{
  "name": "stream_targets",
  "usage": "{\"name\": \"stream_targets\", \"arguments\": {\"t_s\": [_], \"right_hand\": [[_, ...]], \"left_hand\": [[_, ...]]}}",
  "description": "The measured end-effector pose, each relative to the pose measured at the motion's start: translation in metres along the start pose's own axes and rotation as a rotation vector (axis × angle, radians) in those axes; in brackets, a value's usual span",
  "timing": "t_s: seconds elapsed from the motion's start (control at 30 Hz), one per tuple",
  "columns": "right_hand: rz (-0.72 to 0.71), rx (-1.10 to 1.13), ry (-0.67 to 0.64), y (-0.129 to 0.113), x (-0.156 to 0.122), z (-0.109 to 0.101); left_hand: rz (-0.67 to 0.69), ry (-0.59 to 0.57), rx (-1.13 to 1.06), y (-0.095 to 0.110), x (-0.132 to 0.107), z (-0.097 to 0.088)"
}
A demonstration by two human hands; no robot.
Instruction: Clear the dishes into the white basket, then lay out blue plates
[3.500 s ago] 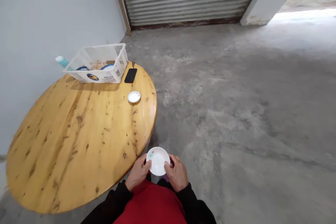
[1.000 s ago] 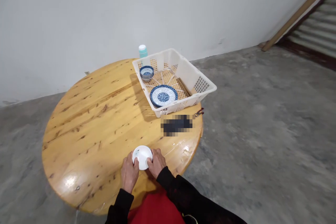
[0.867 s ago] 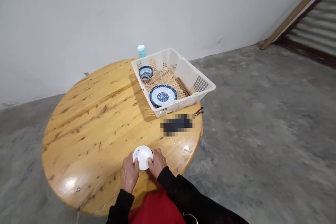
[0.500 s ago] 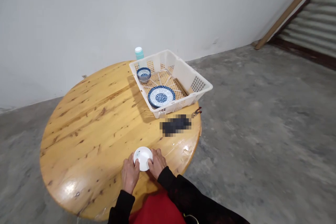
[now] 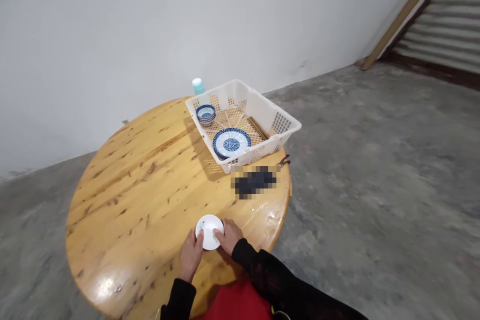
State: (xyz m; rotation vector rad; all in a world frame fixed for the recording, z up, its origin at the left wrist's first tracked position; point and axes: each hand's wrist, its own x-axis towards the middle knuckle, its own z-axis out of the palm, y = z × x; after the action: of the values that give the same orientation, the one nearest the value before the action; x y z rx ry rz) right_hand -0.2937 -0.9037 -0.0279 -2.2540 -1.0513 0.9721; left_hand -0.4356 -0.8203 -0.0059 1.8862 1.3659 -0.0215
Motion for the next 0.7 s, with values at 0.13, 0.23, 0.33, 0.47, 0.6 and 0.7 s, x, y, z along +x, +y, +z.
{"name": "stream_targets", "arguments": {"t_s": [0.13,0.23,0.33,0.47,0.6,0.7], "right_hand": [[0.033,0.039,0.028,0.0,0.006,0.007],[0.004,0.117,0.091,0.0,0.001,0.008],[-0.048,0.185,0.124,-0.001,-0.012,0.002],[-0.107,0.233,0.104,-0.001,-0.035,-0.008],[-0.112,0.23,0.027,0.004,-0.051,-0.014],[-0.152,0.196,-0.026,0.012,-0.061,-0.019]], "left_hand": [[-0.046,-0.006,-0.193,-0.004,0.004,0.007],[-0.037,-0.039,-0.435,-0.009,-0.002,0.01],[-0.075,-0.044,-0.583,-0.016,-0.014,0.012],[-0.111,-0.053,-0.67,-0.023,-0.04,0.016],[-0.182,0.037,-0.722,-0.023,-0.068,0.024],[-0.243,0.103,-0.731,-0.016,-0.083,0.029]]}}
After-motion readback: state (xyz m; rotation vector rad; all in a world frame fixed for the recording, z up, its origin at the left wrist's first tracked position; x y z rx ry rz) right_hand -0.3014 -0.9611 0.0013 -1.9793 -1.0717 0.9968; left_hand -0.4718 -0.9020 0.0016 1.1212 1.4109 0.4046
